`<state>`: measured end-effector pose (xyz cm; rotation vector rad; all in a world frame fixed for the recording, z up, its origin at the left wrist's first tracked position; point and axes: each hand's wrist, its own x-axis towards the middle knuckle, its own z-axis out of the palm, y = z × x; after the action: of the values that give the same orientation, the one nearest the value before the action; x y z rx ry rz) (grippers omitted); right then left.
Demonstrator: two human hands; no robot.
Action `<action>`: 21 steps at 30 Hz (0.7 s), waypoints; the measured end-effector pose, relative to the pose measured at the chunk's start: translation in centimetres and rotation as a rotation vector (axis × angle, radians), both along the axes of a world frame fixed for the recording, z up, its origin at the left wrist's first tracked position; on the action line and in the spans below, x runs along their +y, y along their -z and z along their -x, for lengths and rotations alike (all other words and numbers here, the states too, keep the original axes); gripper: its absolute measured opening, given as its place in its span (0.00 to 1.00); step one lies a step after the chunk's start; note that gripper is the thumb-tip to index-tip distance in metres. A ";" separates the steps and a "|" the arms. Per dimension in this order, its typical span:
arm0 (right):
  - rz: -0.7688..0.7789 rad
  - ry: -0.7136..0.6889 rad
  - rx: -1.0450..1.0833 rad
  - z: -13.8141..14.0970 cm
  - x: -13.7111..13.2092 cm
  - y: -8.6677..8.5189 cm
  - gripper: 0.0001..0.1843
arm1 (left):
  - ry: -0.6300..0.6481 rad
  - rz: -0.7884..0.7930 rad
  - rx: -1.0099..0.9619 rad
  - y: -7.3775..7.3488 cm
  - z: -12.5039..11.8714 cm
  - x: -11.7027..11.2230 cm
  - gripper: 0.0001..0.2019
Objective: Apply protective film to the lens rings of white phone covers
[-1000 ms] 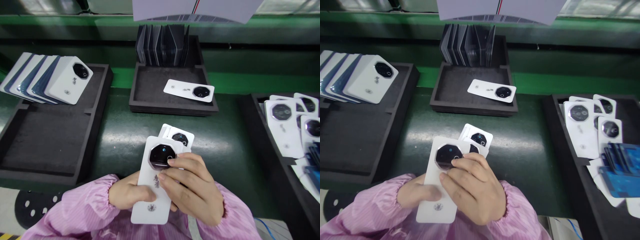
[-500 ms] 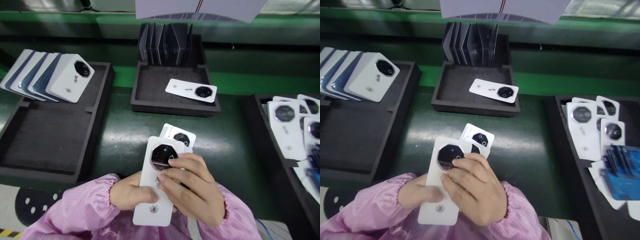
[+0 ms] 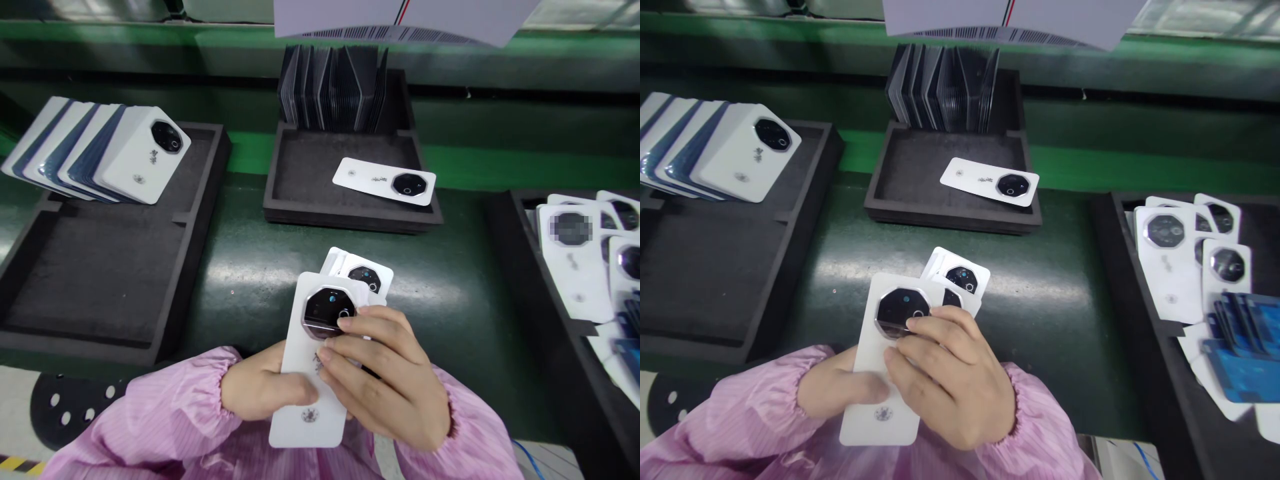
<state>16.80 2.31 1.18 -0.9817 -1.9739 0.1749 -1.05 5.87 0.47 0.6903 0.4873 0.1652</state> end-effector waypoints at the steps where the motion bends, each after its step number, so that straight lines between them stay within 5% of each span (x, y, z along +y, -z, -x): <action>1: -0.006 0.005 -0.006 0.0 0.0 0.0 0.10 | 0.000 -0.013 0.006 0.0 0.0 0.0 0.13; 5: -0.020 -0.011 -0.058 0.1 -0.1 -0.1 0.08 | -0.017 -0.057 0.085 0.3 0.1 -0.1 0.06; 21: -0.038 -0.063 -0.109 0.1 -0.1 -0.6 0.07 | -0.048 -0.043 0.067 1.4 0.4 -0.6 0.06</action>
<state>16.67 2.21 1.78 -0.9224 -2.1013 0.1210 -1.49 5.32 -0.97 0.7280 0.5661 0.1981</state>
